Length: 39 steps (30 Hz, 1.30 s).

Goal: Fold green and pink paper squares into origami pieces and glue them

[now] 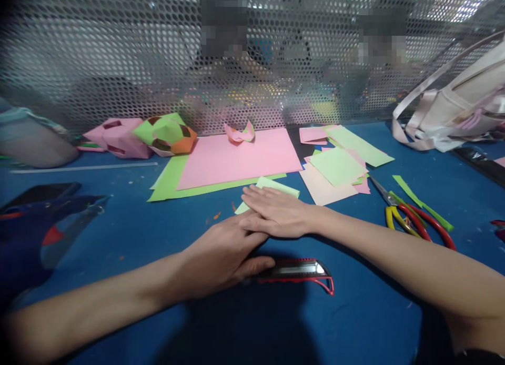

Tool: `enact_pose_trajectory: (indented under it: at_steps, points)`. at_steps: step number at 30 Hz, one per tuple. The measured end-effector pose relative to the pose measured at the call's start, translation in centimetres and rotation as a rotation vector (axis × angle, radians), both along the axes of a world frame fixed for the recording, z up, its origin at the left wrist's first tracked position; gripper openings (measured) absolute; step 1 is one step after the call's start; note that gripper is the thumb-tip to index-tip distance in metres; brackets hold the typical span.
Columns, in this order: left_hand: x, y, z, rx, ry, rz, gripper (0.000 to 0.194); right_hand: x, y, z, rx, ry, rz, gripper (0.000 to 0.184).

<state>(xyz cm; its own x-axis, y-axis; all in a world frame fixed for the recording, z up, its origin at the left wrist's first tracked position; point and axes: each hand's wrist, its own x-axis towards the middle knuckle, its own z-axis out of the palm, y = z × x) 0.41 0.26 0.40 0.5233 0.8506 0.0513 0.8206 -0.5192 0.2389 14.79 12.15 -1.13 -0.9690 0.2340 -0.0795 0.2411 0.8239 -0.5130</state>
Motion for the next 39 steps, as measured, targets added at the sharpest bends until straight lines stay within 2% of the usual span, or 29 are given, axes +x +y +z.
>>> enact_pose_trajectory:
  at_steps: [10, 20, 24, 27, 30, 33, 34, 36, 39]
  points:
    - [-0.1, -0.3, -0.5, 0.076, 0.044, -0.015, 0.053, 0.8, 1.0, -1.0, 0.227, 0.019, -0.204, 0.085]
    - [-0.3, -0.4, -1.0, 0.071, 0.04, -0.009, 0.057, 4.2, 0.7, -1.8, 0.468, 0.0, -0.274, 0.086]
    - [-0.1, -0.6, -1.0, 0.079, 0.036, -0.003, 0.062, 5.4, -0.2, -1.5, 0.579, -0.022, -0.311, 0.091]
    - [0.1, -0.9, -1.0, 0.083, 0.038, -0.001, 0.067, 5.6, -1.3, -0.4, 0.63, -0.045, -0.351, 0.09]
    - [0.2, -1.0, -1.0, 0.094, 0.012, 0.016, 0.065, 4.5, -2.5, 1.3, 0.555, 0.029, -0.311, 0.076]
    - [0.2, -1.0, -0.9, 0.09, -0.06, 0.021, 0.062, 2.4, -3.3, 2.1, 0.262, 0.098, -0.112, 0.063]
    - [0.2, -0.9, -0.9, 0.087, -0.076, 0.022, 0.064, 1.6, -3.2, 2.0, 0.168, 0.082, -0.06, 0.064]
    - [0.2, -0.9, -0.8, 0.069, -0.073, 0.018, 0.067, 0.2, -2.6, 1.5, 0.083, 0.052, -0.032, 0.072]
    - [0.2, -0.9, -0.9, 0.058, -0.03, 0.022, 0.061, -1.0, -0.9, 0.4, 0.102, 0.025, -0.061, 0.073]
